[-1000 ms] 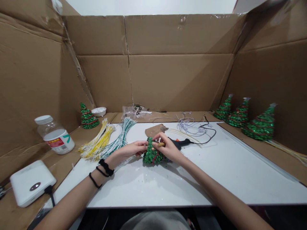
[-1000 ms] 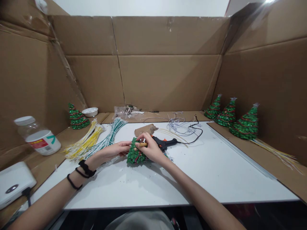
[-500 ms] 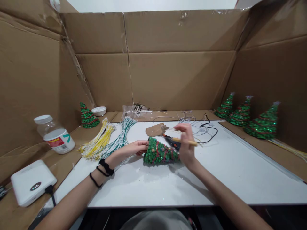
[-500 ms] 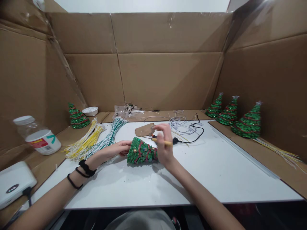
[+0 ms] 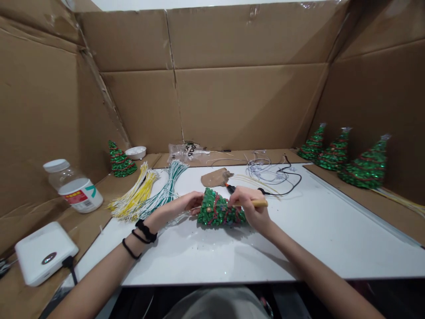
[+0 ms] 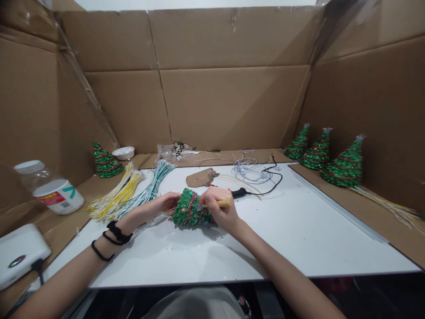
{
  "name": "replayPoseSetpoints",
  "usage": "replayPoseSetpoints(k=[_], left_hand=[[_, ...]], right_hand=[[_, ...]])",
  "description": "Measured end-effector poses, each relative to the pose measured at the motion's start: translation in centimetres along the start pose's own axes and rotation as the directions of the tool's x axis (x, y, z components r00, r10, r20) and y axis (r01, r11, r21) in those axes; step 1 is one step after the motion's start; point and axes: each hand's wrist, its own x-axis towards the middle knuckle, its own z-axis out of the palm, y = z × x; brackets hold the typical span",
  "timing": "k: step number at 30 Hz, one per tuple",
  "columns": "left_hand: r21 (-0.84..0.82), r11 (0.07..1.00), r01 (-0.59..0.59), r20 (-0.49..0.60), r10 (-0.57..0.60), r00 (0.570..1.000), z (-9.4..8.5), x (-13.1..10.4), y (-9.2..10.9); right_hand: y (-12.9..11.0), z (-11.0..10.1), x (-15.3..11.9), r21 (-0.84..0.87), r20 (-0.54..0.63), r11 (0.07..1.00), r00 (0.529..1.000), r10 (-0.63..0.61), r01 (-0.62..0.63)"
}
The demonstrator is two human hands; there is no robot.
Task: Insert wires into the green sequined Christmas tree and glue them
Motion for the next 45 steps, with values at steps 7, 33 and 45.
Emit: replayPoseSetpoints(k=[7, 33, 45], left_hand=[[0.073, 0.997, -0.008, -0.042, 0.012, 0.999, 0.3, -0.2, 0.3], [0.164, 0.986, -0.001, -0.033, 0.007, 0.999, -0.5, -0.2, -0.6], [0.088, 0.996, 0.010, 0.012, -0.012, 1.000, -0.3, -0.6, -0.2]], right_hand=[[0.5, 0.2, -0.2, -0.076, 0.051, 0.987, 0.989, -0.137, 0.141], [-0.1, 1.4, 3.1, -0.020, 0.301, 0.998, 0.951, 0.064, -0.061], [-1.1, 1.5, 3.6, 0.035, 0.338, 0.998, 0.940, 0.045, -0.060]])
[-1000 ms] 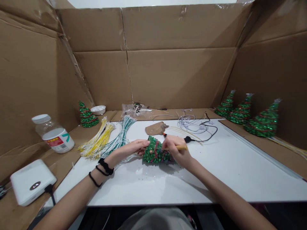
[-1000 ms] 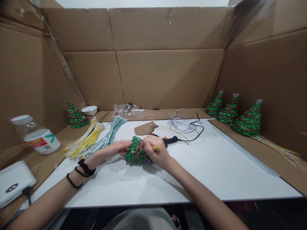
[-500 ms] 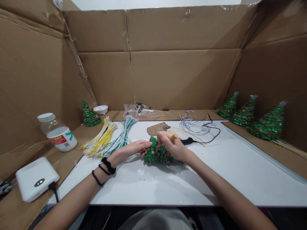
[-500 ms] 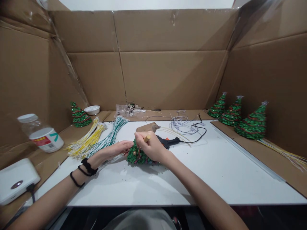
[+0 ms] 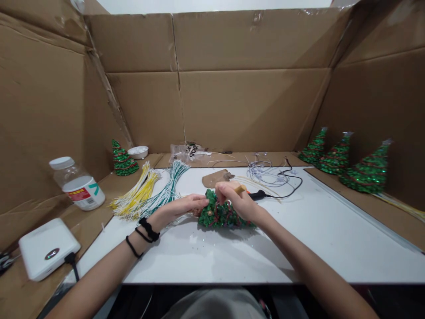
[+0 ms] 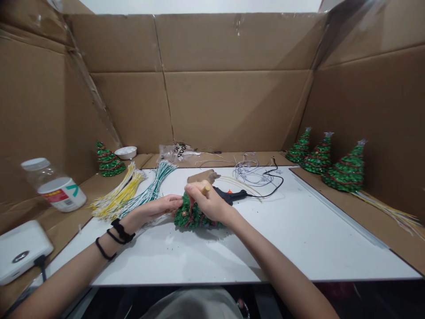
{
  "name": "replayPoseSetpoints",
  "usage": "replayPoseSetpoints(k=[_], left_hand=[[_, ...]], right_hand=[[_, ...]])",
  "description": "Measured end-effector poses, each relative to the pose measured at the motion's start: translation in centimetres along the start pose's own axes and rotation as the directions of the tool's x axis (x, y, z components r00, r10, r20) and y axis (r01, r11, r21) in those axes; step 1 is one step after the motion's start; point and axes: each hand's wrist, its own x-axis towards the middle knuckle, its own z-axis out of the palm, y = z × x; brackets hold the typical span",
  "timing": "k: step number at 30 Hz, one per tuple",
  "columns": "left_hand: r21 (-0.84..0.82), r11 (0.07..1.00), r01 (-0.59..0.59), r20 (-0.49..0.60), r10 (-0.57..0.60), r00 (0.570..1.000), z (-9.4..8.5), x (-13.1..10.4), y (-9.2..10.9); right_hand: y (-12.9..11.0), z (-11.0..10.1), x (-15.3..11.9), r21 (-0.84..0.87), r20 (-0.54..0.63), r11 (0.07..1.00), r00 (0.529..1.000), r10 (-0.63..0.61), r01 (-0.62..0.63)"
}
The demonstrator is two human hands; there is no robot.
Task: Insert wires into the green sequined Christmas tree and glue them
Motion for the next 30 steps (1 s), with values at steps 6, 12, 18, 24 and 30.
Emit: replayPoseSetpoints(k=[6, 12, 18, 24, 30], left_hand=[[0.199, 0.979, -0.033, 0.158, 0.001, 0.987, -0.1, 0.3, -0.5], [0.223, 0.965, -0.139, 0.100, 0.120, 0.988, 0.9, 0.4, 0.2], [0.183, 0.978, -0.100, -0.083, 0.117, 0.990, 1.1, 0.2, 0.2], [0.076, 0.996, -0.047, -0.084, 0.053, 0.995, 1.0, 0.5, -0.1], [0.066, 0.997, -0.031, -0.090, 0.037, 0.995, 1.3, 0.3, 0.4]], right_hand=[[0.5, 0.6, -0.8, 0.012, 0.115, 1.000, 0.993, -0.023, 0.022], [1.3, -0.2, -1.7, -0.117, 0.031, 0.963, 0.970, -0.240, 0.242], [1.1, -0.8, -1.6, -0.168, -0.028, 0.938, 0.949, -0.313, 0.304], [1.5, -0.7, -1.6, -0.181, -0.069, 0.921, 0.930, -0.362, 0.346], [1.5, -0.6, -1.6, -0.200, -0.079, 0.920, 0.930, -0.358, 0.337]])
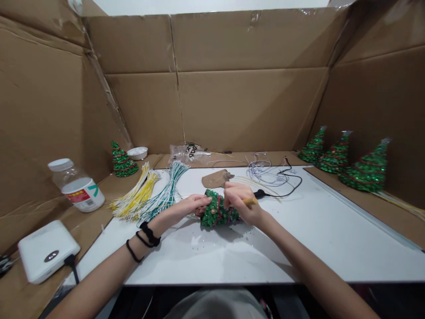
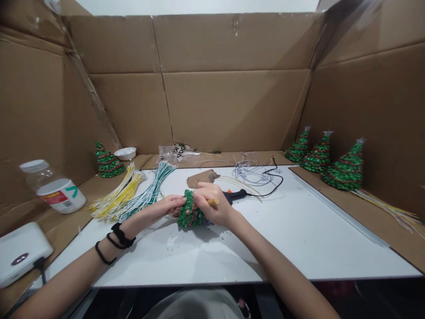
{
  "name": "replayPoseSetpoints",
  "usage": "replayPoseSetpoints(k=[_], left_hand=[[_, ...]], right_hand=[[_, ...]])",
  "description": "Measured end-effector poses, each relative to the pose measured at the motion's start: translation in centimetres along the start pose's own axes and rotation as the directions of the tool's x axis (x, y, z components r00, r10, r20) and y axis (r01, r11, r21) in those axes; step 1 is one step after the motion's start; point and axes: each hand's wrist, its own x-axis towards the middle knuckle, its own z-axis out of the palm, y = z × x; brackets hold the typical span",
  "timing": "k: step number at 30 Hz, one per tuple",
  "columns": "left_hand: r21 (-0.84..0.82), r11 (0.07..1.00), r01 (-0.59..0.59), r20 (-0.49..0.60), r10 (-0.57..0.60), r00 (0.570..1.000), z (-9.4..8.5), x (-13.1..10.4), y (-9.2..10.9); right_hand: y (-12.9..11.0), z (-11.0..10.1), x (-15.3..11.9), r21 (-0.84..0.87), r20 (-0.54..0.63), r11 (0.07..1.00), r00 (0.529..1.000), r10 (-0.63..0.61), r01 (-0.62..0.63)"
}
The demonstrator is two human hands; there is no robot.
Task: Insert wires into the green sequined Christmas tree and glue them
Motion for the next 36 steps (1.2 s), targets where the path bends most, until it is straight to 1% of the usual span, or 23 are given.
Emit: replayPoseSetpoints(k=[8, 17, 23, 28, 36], left_hand=[[-0.012, 1.000, 0.002, -0.009, -0.002, 1.000, 0.01, -0.06, 0.03], [-0.066, 0.998, 0.004, 0.010, -0.004, 1.000, -0.36, 0.01, -0.47], [-0.157, 0.985, 0.076, 0.082, -0.063, 0.995, -0.45, 0.00, -0.62], [-0.233, 0.967, 0.101, 0.126, -0.074, 0.989, -0.42, 0.04, -0.77], [-0.269, 0.960, 0.080, 0.117, -0.050, 0.992, 0.16, -0.01, -0.60]], right_hand=[[0.30, 0.18, -0.15, 0.025, 0.004, 1.000, 1.000, -0.016, 0.016], [0.46, 0.66, -0.46, 0.097, 0.015, 0.994, 0.999, 0.044, -0.045], [0.70, 0.68, -0.60, 0.101, 0.009, 0.994, 0.999, 0.050, -0.050], [0.88, 0.61, -0.60, 0.117, 0.003, 0.993, 1.000, 0.028, -0.028], [1.00, 0.60, -0.59, 0.133, -0.004, 0.989, 0.998, 0.059, -0.058]])
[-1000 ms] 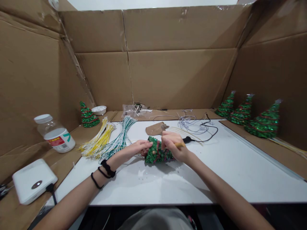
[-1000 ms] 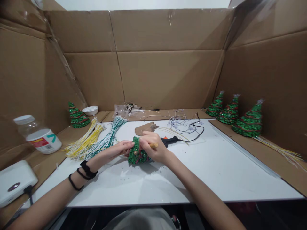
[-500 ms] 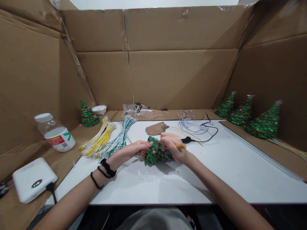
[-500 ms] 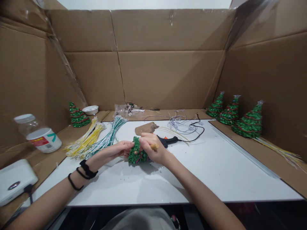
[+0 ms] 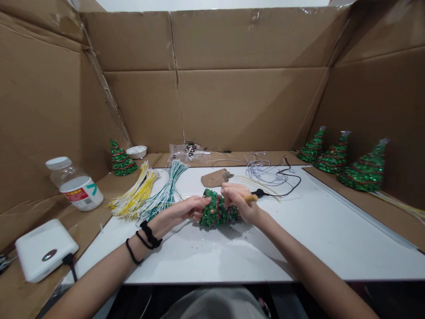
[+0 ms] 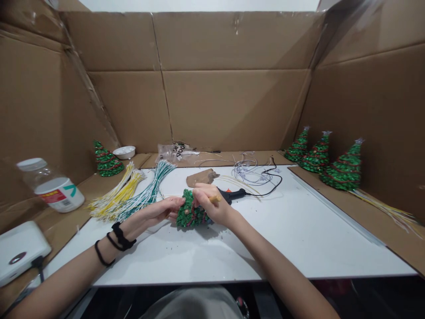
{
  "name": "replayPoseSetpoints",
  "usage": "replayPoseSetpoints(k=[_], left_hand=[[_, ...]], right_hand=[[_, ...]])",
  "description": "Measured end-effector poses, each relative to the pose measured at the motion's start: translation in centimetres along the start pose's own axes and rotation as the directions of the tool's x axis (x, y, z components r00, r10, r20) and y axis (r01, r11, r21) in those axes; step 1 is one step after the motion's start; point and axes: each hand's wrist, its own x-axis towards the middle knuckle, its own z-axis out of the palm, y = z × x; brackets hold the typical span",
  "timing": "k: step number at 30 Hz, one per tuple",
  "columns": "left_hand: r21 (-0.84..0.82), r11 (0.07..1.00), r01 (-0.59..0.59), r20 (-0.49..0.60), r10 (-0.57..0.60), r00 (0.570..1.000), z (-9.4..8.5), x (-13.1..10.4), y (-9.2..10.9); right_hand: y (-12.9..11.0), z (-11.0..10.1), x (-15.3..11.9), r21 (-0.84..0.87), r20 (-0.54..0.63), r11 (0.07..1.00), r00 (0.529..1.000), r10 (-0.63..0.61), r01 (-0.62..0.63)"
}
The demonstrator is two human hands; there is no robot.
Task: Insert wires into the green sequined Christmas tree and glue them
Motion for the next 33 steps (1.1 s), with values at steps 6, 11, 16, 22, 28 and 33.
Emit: replayPoseSetpoints(k=[6, 11, 16, 22, 28, 33], left_hand=[[-0.020, 1.000, -0.003, -0.028, 0.002, 1.000, 0.0, 0.1, -0.1], [-0.037, 0.999, -0.002, -0.028, 0.001, 1.000, 0.1, 0.1, -0.2], [0.004, 0.999, -0.032, -0.032, 0.032, 0.999, 0.4, -0.1, 0.2], [0.148, 0.989, -0.028, -0.076, 0.040, 0.996, 0.6, -0.6, 1.1], [0.277, 0.961, -0.013, -0.060, 0.031, 0.998, 0.0, -0.4, 0.9], [0.178, 0.984, -0.028, -0.006, 0.030, 1.000, 0.0, -0.4, 0.7]], right_hand=[[-0.8, 0.3, 0.2, -0.021, -0.013, 1.000, 1.000, 0.018, -0.019], [-2.1, 1.2, 0.4, -0.134, -0.054, 0.988, 0.996, 0.069, -0.076], [-2.7, 2.4, 0.3, -0.082, -0.288, 0.974, 0.941, 0.179, -0.210], [-2.1, 2.9, -0.5, -0.254, -0.140, 0.951, 0.967, -0.214, 0.174], [-0.8, 3.2, -2.5, -0.146, -0.264, 0.971, 0.938, -0.224, 0.191], [-0.4, 3.4, -3.7, -0.145, -0.248, 0.967, 0.938, -0.242, 0.211]])
